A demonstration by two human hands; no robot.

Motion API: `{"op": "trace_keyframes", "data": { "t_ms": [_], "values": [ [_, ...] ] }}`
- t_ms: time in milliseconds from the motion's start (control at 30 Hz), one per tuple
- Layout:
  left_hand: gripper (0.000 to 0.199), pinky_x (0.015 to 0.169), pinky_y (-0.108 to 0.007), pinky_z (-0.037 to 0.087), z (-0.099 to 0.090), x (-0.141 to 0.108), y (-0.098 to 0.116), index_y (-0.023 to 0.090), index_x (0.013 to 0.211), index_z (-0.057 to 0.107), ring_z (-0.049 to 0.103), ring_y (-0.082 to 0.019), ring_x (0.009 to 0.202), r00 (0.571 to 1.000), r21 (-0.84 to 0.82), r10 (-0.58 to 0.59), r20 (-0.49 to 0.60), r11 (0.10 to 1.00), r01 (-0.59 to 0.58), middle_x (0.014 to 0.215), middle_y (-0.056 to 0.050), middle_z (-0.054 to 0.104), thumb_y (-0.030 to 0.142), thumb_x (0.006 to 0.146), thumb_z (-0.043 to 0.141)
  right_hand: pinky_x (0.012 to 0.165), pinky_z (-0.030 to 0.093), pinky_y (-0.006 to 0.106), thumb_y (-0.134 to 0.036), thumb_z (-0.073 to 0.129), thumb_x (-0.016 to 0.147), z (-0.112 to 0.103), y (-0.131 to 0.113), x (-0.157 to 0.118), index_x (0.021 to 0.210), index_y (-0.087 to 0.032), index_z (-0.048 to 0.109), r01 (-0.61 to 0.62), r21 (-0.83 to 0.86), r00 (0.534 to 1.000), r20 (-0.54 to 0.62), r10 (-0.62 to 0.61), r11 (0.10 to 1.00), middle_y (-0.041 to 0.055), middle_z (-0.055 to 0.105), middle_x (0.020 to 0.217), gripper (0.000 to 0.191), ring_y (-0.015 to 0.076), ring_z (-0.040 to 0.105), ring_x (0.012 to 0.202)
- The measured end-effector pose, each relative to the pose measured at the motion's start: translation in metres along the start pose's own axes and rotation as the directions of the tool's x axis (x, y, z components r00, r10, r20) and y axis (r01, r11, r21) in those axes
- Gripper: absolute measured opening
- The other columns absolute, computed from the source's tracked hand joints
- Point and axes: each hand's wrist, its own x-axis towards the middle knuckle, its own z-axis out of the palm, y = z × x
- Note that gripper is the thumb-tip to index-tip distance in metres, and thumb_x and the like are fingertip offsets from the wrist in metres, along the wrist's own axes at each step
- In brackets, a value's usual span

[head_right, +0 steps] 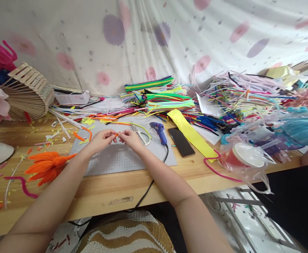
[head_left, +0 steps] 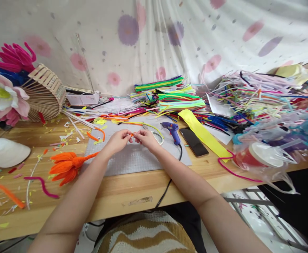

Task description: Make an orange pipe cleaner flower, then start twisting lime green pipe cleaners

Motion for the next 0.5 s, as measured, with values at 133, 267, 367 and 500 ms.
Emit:
{"op": "trace_keyframes", "data": {
  "t_ms": [133,267,367,500],
  "values": [
    [0.02,0.055,-0.024,0.036,0.003,0.001,0.003,0.017,0.08,0.056,0.052,-0.011,0.058,0.998,0.05,-0.034,-0.052,0.998,0.036,0.072,-0.002,0.064,0.033,0.075,0.046,0.045,0.034,0.017,-0.049,0.057,0.067,-0.002,0.007,0.002,0.063,-0.016,0.05,0.019,0.072,1.0,0.021,-0.02,0.997,-0.0011,0.055,0.06,0.034,0.0057,0.046,0.051],
    [0.018,0.054,-0.024,0.034,0.003,-0.002,0.008,0.018,0.074,0.055,0.052,-0.012,0.058,0.99,0.181,-0.084,-0.116,0.978,0.104,0.072,-0.001,0.064,0.031,0.078,0.042,0.042,0.034,0.018,-0.05,0.054,0.068,0.0,0.013,0.005,0.073,-0.017,0.054,0.086,0.063,0.996,0.005,-0.086,0.994,-0.0004,0.057,0.069,0.034,0.0064,0.045,0.052],
    [0.017,0.056,-0.025,0.034,0.005,-0.004,0.008,0.019,0.074,0.055,0.053,-0.013,0.06,0.981,0.237,-0.106,-0.165,0.961,0.144,0.074,0.0,0.065,0.028,0.079,0.041,0.041,0.034,0.018,-0.049,0.056,0.068,0.002,0.018,0.008,0.077,-0.017,0.055,0.113,0.025,0.993,0.015,-0.113,0.993,-0.0001,0.058,0.072,0.033,0.0066,0.046,0.053],
    [0.017,0.059,-0.026,0.035,0.011,-0.008,0.009,0.02,0.079,0.056,0.055,-0.014,0.065,0.978,0.278,-0.103,-0.183,0.949,0.152,0.078,-0.001,0.066,0.027,0.08,0.041,0.041,0.034,0.018,-0.049,0.057,0.067,0.004,0.023,0.01,0.075,-0.017,0.054,0.101,0.017,0.995,-0.006,-0.101,0.995,-0.0002,0.058,0.07,0.033,0.0068,0.045,0.052]
  ]
}}
